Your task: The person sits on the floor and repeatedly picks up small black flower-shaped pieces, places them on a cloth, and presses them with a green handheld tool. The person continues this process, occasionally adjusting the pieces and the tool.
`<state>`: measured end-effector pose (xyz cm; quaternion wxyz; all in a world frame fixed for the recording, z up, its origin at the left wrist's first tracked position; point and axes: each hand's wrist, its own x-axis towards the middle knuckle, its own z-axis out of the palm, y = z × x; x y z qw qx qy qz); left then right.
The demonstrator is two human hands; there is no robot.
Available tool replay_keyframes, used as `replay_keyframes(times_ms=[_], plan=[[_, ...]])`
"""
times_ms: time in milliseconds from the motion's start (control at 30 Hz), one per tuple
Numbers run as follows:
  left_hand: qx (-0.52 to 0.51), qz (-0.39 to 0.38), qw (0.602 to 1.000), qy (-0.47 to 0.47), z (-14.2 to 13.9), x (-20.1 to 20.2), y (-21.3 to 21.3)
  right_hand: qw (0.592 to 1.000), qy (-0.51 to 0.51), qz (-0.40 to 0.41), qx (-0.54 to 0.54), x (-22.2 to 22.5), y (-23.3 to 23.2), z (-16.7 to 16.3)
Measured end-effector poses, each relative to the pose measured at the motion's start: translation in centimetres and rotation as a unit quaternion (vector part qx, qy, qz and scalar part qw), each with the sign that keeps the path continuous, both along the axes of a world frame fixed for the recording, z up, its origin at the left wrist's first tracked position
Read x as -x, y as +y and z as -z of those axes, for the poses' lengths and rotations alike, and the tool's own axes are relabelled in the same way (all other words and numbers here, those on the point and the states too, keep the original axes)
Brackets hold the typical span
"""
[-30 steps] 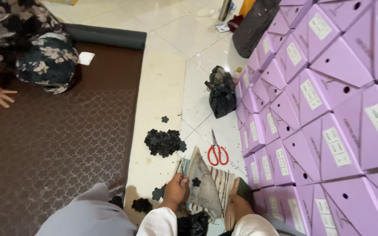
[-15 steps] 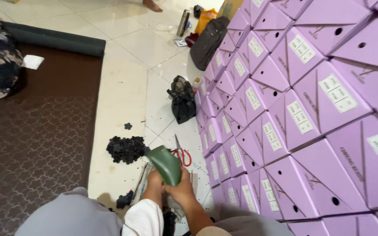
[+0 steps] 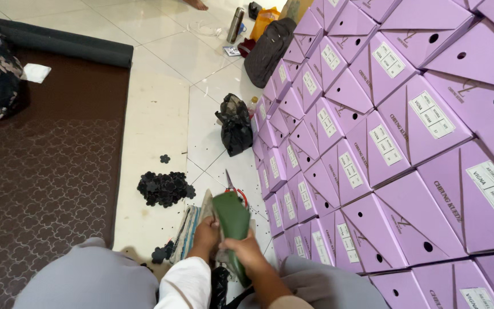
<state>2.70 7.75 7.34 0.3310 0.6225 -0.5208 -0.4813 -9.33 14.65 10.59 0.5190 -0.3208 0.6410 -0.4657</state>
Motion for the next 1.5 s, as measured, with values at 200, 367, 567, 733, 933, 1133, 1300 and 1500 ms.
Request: replay_keyframes(times_ms=[200,367,567,733,933,1133,1300,1500], plan=[[0.036,-0.021,0.998,-0.052,2.1,-0.9,1.6,0.959,0.09,0.206,0.171,8.5,2.7,-10.8],[0.01,-0.028,0.996,-0.086,2.2,-0.6,1.4,0.829,-0.004,0.245,0.502,16.2,9.5,-22.7],[0.019,-0.021,0.993,-0.118,2.0,0.1,1.4,0.904,0.36,0.043,0.228,4.7,5.9,-13.2],[0.037,-0.011,0.995,-0.093,1.8,0.0,2.2,0.995,-0.01,0.091,0.051,-1.1,6.1,-7.7],[-0.011,-0.018,0.995,-0.098,1.9,-1.3,1.8,0.955,-0.218,0.085,-0.184,-0.8,5.2,-4.6],[0.054,-0.077,0.994,-0.059,2.0,-1.0,2.8,0.91,-0.251,0.071,-0.321,0.0,6.1,0.2],[0.155,-0.12,0.979,-0.051,4.4,-1.5,2.0,0.941,-0.283,0.041,-0.182,0.1,6.4,1.1],[0.106,-0.206,0.963,0.136,8.4,-0.8,0.4,0.915,-0.328,0.196,-0.131,2.5,5.1,-3.2]])
